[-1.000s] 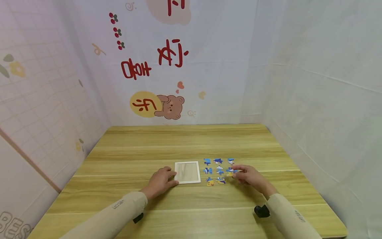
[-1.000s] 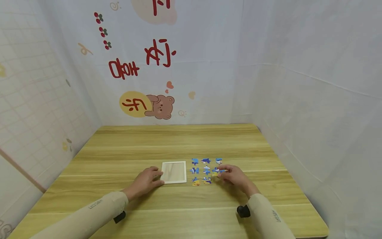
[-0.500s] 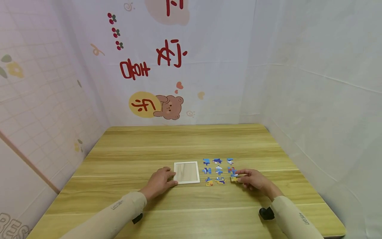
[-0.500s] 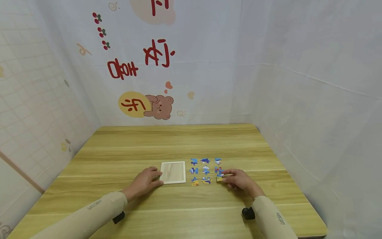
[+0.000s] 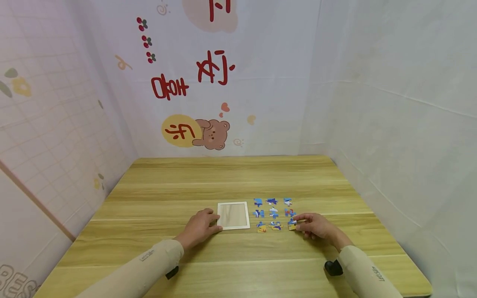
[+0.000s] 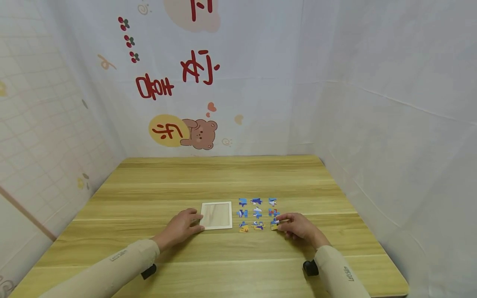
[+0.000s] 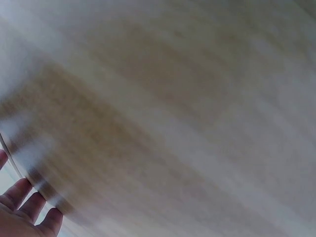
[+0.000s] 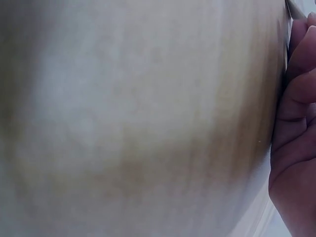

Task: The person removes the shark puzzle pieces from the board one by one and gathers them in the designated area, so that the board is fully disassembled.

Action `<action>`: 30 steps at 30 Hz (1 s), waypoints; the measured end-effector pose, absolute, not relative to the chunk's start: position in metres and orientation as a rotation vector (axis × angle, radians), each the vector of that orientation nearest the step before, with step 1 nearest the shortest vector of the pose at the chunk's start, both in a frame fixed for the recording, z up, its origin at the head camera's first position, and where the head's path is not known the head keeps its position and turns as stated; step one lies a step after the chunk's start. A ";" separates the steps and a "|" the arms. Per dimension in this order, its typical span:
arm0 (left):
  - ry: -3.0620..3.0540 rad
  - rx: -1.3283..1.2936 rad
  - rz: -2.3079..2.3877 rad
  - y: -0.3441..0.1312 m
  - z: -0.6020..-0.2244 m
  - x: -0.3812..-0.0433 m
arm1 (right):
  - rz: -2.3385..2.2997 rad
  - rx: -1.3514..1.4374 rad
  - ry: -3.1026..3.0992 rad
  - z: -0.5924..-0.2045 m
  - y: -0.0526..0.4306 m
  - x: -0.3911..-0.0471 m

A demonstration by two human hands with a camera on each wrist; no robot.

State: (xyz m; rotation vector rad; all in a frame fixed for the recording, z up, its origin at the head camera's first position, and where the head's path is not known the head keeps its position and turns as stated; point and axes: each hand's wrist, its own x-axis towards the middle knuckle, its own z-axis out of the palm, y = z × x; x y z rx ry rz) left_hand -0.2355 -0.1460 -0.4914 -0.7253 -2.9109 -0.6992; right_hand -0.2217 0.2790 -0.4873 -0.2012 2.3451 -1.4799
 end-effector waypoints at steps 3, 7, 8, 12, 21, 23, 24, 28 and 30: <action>-2.915 -0.722 -0.708 -0.145 -0.489 -0.234 | -1.463 -0.203 2.360 -0.486 0.278 -0.221; -2.913 -0.719 -0.719 -0.144 -0.489 -0.234 | -1.442 -0.198 2.381 -0.486 0.279 -0.220; -2.913 -0.722 -0.713 -0.144 -0.489 -0.234 | -1.439 -0.196 2.386 -0.486 0.279 -0.220; -2.906 -0.738 -0.713 -0.143 -0.489 -0.233 | -1.432 -0.188 2.399 -0.488 0.282 -0.220; -2.897 -0.767 -0.725 -0.141 -0.488 -0.231 | -1.466 -0.185 2.367 -0.493 0.288 -0.218; -2.901 -0.766 -0.726 -0.142 -0.489 -0.230 | -1.474 -0.187 2.357 -0.493 0.288 -0.218; -2.902 -0.765 -0.728 -0.142 -0.489 -0.230 | -1.481 -0.183 2.351 -0.493 0.288 -0.217; -2.894 -0.774 -0.725 -0.143 -0.488 -0.230 | -1.508 -0.154 2.340 -0.493 0.288 -0.217; -2.886 -0.784 -0.715 -0.144 -0.487 -0.231 | -1.523 -0.135 2.343 -0.492 0.287 -0.218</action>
